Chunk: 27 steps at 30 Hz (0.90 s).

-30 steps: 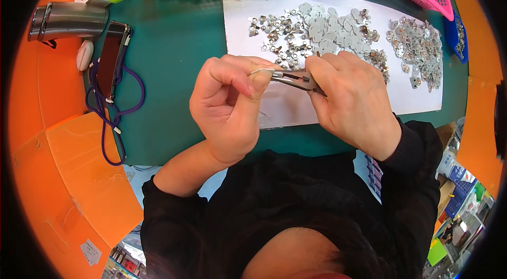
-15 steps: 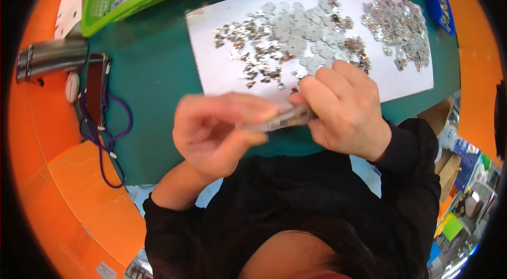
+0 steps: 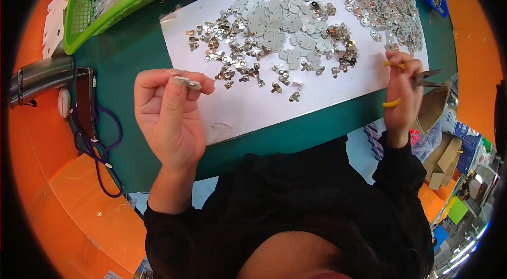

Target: Manually assemble small metal components and hardware using pliers at a factory workbench.

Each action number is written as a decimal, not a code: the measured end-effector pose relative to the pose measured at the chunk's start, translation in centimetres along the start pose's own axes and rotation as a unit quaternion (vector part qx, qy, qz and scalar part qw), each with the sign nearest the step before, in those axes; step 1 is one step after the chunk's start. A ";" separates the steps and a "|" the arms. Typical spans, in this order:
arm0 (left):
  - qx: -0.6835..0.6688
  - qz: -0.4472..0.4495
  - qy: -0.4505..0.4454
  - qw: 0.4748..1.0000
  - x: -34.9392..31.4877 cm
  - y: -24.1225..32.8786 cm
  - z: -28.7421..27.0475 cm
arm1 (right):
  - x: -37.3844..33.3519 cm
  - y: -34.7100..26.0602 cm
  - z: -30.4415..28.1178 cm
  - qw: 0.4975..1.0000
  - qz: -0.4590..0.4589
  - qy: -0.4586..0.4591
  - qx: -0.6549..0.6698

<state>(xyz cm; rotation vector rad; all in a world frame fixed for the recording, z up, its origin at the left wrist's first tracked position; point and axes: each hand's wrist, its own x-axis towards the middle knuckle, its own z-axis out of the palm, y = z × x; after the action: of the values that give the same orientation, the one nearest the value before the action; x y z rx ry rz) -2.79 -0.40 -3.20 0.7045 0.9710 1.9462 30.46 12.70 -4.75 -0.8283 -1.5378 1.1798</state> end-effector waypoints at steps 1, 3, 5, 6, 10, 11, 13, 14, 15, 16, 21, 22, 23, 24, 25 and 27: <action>0.005 -0.010 -0.007 1.000 -0.1 -0.2 0.0 | -0.6 0.3 0.2 0.999 -0.009 -0.024 -0.032; 0.012 -0.021 -0.014 1.000 -0.1 -0.4 0.1 | -1.1 0.2 1.0 0.997 -0.017 -0.048 -0.064; 0.020 -0.015 -0.014 1.000 -0.1 -0.5 0.3 | -1.3 -0.4 2.1 0.981 -0.010 -0.051 -0.186; 0.022 -0.016 -0.016 1.000 -0.1 -0.6 0.2 | -1.6 -0.1 2.4 0.974 -0.010 -0.042 -0.221; 0.019 -0.013 -0.009 1.000 -0.1 -0.7 0.1 | -1.8 0.1 3.0 0.904 -0.073 -0.074 -0.414; 0.019 -0.013 -0.007 1.000 -0.1 -0.6 0.1 | -1.8 0.5 2.5 0.905 -0.074 -0.075 -0.413; 0.016 -0.017 -0.010 1.000 -0.1 -0.7 0.1 | -1.9 0.8 1.2 0.951 -0.099 -0.020 -0.292; 0.015 -0.020 -0.012 1.000 -0.1 -0.7 0.1 | -1.7 0.9 1.2 0.963 -0.107 -0.006 -0.247; 0.014 -0.020 -0.013 1.000 0.0 -0.7 0.1 | -1.6 0.9 1.0 0.963 -0.107 -0.005 -0.248; 0.014 -0.022 -0.011 1.000 0.0 -0.8 0.2 | -1.5 0.9 0.9 0.974 -0.083 -0.012 -0.210; 0.026 -0.052 -0.004 0.998 -0.1 -0.6 0.5 | 0.5 -1.7 3.4 0.969 -0.053 -0.085 -0.225; 0.018 -0.090 -0.005 0.996 -0.4 -0.7 0.6 | 1.5 -3.1 5.0 0.931 -0.106 -0.159 -0.311; 0.010 -0.129 -0.005 0.992 -0.6 -0.7 0.6 | 1.7 -2.9 6.4 0.915 -0.136 -0.180 -0.334; -0.005 -0.151 -0.019 0.988 -0.7 -0.6 0.8 | 1.9 -3.1 7.7 0.905 -0.150 -0.185 -0.352; -0.005 -0.150 -0.020 0.988 -0.7 -0.5 1.1 | 2.2 -3.0 8.2 0.905 -0.151 -0.184 -0.352; 0.046 -0.182 -0.041 0.981 -0.8 -0.5 1.6 | 2.7 -2.2 8.9 0.853 -0.211 -0.198 -0.435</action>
<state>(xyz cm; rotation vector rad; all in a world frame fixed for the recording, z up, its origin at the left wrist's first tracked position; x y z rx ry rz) -0.97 -0.29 -2.85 0.6045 1.0611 1.5499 21.30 12.07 -2.22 -0.7531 -2.5110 0.2789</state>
